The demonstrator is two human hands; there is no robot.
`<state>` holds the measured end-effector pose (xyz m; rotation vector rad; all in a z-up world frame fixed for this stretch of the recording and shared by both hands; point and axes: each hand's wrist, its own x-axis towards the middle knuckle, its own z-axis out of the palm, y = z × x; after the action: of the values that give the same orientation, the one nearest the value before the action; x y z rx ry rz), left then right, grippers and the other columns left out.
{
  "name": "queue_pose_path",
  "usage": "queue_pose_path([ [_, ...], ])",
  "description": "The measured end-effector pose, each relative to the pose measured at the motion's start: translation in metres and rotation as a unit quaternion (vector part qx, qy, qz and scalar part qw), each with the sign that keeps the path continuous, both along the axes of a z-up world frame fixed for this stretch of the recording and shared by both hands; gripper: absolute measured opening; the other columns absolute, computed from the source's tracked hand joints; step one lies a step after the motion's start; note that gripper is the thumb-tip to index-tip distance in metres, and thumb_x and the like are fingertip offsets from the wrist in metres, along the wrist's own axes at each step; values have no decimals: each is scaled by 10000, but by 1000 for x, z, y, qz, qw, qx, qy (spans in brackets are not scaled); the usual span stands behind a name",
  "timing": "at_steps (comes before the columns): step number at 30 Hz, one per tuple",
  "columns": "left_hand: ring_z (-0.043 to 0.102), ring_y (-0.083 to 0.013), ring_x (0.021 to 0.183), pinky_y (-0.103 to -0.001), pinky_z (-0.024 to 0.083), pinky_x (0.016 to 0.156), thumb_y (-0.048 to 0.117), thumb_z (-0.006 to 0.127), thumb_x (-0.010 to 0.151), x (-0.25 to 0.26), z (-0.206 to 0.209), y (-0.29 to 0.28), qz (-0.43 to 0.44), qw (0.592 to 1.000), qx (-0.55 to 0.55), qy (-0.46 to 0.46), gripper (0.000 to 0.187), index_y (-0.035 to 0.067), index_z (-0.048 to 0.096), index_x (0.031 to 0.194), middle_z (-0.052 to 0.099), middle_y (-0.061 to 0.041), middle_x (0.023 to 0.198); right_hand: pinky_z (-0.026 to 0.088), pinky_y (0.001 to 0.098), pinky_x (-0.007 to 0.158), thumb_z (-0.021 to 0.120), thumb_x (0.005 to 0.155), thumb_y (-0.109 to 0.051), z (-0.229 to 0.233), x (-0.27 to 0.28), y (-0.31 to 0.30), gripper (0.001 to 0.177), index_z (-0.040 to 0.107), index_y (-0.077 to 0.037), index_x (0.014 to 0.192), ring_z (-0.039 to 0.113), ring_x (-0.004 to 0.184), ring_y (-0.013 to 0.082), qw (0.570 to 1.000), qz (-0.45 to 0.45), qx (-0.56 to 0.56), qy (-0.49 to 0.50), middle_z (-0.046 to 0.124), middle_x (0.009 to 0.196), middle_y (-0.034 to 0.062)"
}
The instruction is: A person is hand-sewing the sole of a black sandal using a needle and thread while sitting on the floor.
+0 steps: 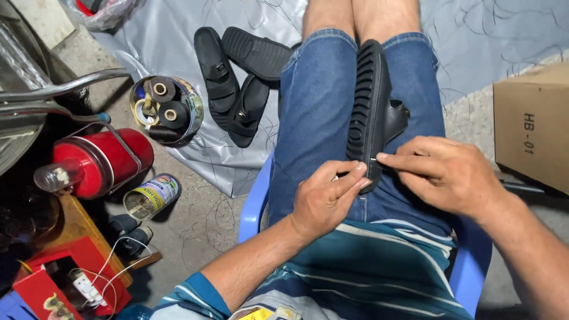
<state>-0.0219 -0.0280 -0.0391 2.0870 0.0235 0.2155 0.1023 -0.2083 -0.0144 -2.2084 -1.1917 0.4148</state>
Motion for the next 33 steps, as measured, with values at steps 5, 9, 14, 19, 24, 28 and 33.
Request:
queue_pose_path([
  [5, 663, -147, 903, -269, 559, 648, 190, 684, 897, 1, 0, -2, 2, 999, 38, 1, 387, 263, 493, 1225, 620, -36, 1081, 491, 278, 623, 637, 821, -151, 7, -6, 12, 159, 687, -165, 971, 623, 755, 171, 997, -26, 0, -74, 659, 890, -20],
  [9, 662, -128, 795, -293, 499, 464, 160, 671, 890, 6, 19, 22, -55, 993, 83, 64, 406, 303, 487, 1222, 624, 51, 1076, 489, 298, 560, 624, 806, -137, 10, -10, 3, 248, 652, -199, 1044, 612, 749, 162, 998, -29, -40, -44, 640, 899, -39],
  [14, 631, -188, 748, -370, 514, 673, 245, 516, 841, 32, 63, 71, -138, 918, 67, 366, 215, 131, 682, 915, 626, 17, 877, 513, 309, 496, 599, 803, -227, 16, -5, 0, 322, 615, -289, 1119, 623, 819, 148, 990, -12, -133, -45, 636, 956, -85],
  [19, 614, -114, 902, -207, 429, 672, 180, 597, 837, 39, 69, 49, -114, 869, -335, 345, 96, 133, 662, 892, 626, -50, 1095, 510, 336, 516, 575, 807, -178, 16, -5, 4, 294, 636, -249, 1085, 619, 807, 167, 994, -27, -88, 61, 639, 927, -68],
  [24, 607, -135, 824, -230, 454, 775, 164, 549, 878, 49, 58, 35, -130, 954, -144, 230, 141, 184, 634, 989, 609, -7, 887, 501, 336, 552, 572, 810, -198, 15, -6, 3, 314, 625, -256, 1114, 613, 834, 165, 992, -34, -88, 82, 643, 945, -67],
  [28, 632, -217, 784, -419, 492, 612, 159, 530, 853, 65, 63, 33, -148, 921, 33, 358, 260, 166, 402, 1080, 646, 15, 840, 502, 339, 558, 586, 810, -201, 14, -11, 2, 324, 619, -253, 1128, 607, 820, 174, 994, -45, -73, 68, 631, 926, -45],
  [33, 603, -335, 856, -490, 460, 560, 89, 430, 820, 75, 69, 30, -237, 909, 36, 342, 396, 189, 355, 1196, 623, -113, 1009, 504, 350, 577, 585, 813, -182, 10, -12, 1, 331, 601, -222, 1141, 594, 830, 197, 997, -30, -62, 40, 607, 948, -23],
])
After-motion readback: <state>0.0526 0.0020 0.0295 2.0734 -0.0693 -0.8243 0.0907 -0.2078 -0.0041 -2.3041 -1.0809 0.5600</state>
